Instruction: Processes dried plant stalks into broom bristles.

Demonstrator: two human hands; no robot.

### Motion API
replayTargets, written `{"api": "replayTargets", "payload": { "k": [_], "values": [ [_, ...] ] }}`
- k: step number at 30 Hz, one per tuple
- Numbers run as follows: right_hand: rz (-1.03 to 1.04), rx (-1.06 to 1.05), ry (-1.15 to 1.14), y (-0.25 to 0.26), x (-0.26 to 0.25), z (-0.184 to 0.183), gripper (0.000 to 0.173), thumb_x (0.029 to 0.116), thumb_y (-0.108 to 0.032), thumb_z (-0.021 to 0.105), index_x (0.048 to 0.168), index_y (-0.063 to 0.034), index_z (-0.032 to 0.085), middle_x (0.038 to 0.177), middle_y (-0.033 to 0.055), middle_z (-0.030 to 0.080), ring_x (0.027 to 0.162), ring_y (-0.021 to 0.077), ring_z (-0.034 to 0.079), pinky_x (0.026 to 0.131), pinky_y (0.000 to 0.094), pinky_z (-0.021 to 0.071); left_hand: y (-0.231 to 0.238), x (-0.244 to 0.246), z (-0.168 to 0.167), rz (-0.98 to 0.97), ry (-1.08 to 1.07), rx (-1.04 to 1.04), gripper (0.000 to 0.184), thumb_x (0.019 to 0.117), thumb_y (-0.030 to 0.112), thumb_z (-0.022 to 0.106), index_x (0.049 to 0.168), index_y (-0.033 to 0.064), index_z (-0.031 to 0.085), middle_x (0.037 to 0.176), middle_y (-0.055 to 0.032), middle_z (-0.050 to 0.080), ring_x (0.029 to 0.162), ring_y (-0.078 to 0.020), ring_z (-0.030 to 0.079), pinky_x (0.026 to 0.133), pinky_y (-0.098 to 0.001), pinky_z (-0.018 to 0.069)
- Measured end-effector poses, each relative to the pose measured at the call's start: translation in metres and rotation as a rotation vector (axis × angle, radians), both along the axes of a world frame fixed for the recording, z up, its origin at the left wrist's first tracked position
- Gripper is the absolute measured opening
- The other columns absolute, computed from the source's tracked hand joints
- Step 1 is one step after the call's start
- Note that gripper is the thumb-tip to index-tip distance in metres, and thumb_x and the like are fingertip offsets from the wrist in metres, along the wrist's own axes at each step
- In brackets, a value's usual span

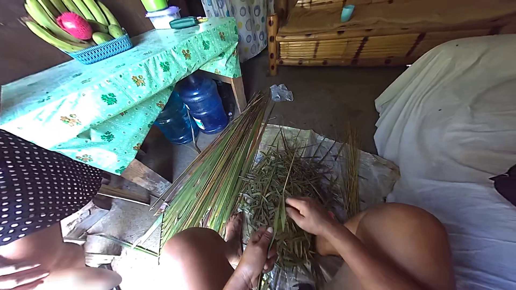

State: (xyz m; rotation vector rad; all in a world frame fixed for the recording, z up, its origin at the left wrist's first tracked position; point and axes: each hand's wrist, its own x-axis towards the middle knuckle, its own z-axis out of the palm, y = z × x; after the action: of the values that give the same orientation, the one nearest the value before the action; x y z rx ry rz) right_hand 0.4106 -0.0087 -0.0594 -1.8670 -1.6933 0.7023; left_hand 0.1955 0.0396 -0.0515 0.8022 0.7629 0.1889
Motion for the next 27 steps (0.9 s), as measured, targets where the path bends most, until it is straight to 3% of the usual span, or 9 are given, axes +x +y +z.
{"api": "replayTargets", "payload": {
  "k": [8, 12, 13, 15, 17, 19, 21, 23, 27],
  "values": [
    [-0.032, -0.006, 0.000, 0.008, 0.005, -0.002, 0.033, 0.1027, -0.026, 0.049, 0.100, -0.0012, 0.070, 0.087, 0.0154, 0.068, 0.082, 0.0296, 0.067, 0.074, 0.0491, 0.0523, 0.001, 0.000, 0.001, 0.029, -0.019, -0.015, 0.031, 0.1124, 0.019, 0.024, 0.103, 0.0078, 0.052, 0.055, 0.0070, 0.041, 0.038, 0.0013, 0.035, 0.036, -0.0126, 0.0326],
    [-0.207, -0.039, 0.015, 0.011, 0.018, 0.000, 0.038, 0.1067, -0.027, 0.048, 0.124, -0.0026, 0.071, 0.109, 0.0193, 0.073, 0.104, 0.0344, 0.070, 0.093, 0.0561, 0.0523, -0.002, -0.004, 0.001, 0.004, -0.017, 0.003, 0.030, 0.1118, 0.018, 0.025, 0.101, 0.0084, 0.052, 0.056, 0.0072, 0.041, 0.038, 0.0013, 0.035, 0.036, -0.0127, 0.0322],
    [-0.287, -0.049, 0.057, 0.013, 0.026, 0.001, 0.038, 0.1078, -0.027, 0.047, 0.127, -0.0027, 0.069, 0.109, 0.0200, 0.073, 0.104, 0.0342, 0.070, 0.094, 0.0567, 0.0514, -0.003, -0.006, 0.000, 0.000, -0.021, 0.005, 0.030, 0.1116, 0.018, 0.026, 0.100, 0.0082, 0.052, 0.055, 0.0070, 0.041, 0.038, 0.0010, 0.035, 0.036, -0.0129, 0.0327],
    [-0.402, -0.077, 0.147, 0.013, 0.038, 0.006, 0.037, 0.1087, -0.027, 0.048, 0.127, -0.0035, 0.068, 0.101, 0.0168, 0.072, 0.091, 0.0275, 0.068, 0.087, 0.0498, 0.0525, -0.005, -0.008, -0.002, 0.003, -0.019, 0.011, 0.030, 0.1117, 0.018, 0.026, 0.100, 0.0085, 0.052, 0.055, 0.0071, 0.041, 0.038, 0.0013, 0.036, 0.036, -0.0127, 0.0329],
    [-0.420, -0.117, 0.349, 0.011, 0.036, 0.012, 0.034, 0.1092, -0.025, 0.047, 0.129, -0.0031, 0.066, 0.079, 0.0056, 0.061, 0.064, 0.0130, 0.056, 0.062, 0.0316, 0.0487, -0.003, -0.005, -0.002, 0.025, -0.001, 0.018, 0.030, 0.1120, 0.017, 0.025, 0.100, 0.0087, 0.051, 0.056, 0.0066, 0.043, 0.038, 0.0012, 0.036, 0.037, -0.0126, 0.0332],
    [-0.363, -0.194, 0.688, 0.004, 0.018, 0.018, 0.035, 0.1094, -0.023, 0.043, 0.130, -0.0029, 0.062, 0.067, -0.0014, 0.055, 0.050, 0.0067, 0.048, 0.047, 0.0223, 0.0421, 0.001, -0.001, -0.001, 0.031, 0.012, 0.048, 0.029, 0.1119, 0.017, 0.026, 0.100, 0.0090, 0.051, 0.056, 0.0057, 0.044, 0.039, 0.0006, 0.038, 0.037, -0.0129, 0.0343],
    [-0.256, -0.296, 0.925, -0.002, 0.002, 0.015, 0.036, 0.1081, -0.026, 0.041, 0.132, -0.0062, 0.060, 0.065, -0.0035, 0.054, 0.047, 0.0053, 0.047, 0.044, 0.0199, 0.0406, 0.002, 0.001, -0.003, 0.017, 0.015, 0.074, 0.029, 0.1117, 0.019, 0.027, 0.102, 0.0083, 0.053, 0.057, 0.0040, 0.047, 0.040, -0.0014, 0.043, 0.039, -0.0145, 0.0380],
    [-0.210, -0.316, 1.020, -0.003, -0.005, 0.011, 0.036, 0.1075, -0.027, 0.041, 0.132, -0.0082, 0.061, 0.063, -0.0038, 0.053, 0.046, 0.0046, 0.047, 0.042, 0.0184, 0.0394, 0.000, 0.001, -0.004, -0.011, 0.017, 0.091, 0.032, 0.1116, 0.021, 0.026, 0.105, 0.0071, 0.054, 0.059, 0.0023, 0.052, 0.043, -0.0035, 0.048, 0.041, -0.0165, 0.0428],
    [-0.264, -0.259, 0.943, 0.004, 0.002, 0.010, 0.033, 0.1088, -0.023, 0.043, 0.131, -0.0060, 0.062, 0.064, -0.0039, 0.051, 0.047, 0.0044, 0.046, 0.043, 0.0182, 0.0391, -0.005, -0.003, -0.007, -0.046, -0.020, 0.051, 0.038, 0.1122, 0.024, 0.022, 0.101, 0.0072, 0.054, 0.061, 0.0007, 0.057, 0.045, -0.0046, 0.054, 0.043, -0.0168, 0.0464]
  ]
}}
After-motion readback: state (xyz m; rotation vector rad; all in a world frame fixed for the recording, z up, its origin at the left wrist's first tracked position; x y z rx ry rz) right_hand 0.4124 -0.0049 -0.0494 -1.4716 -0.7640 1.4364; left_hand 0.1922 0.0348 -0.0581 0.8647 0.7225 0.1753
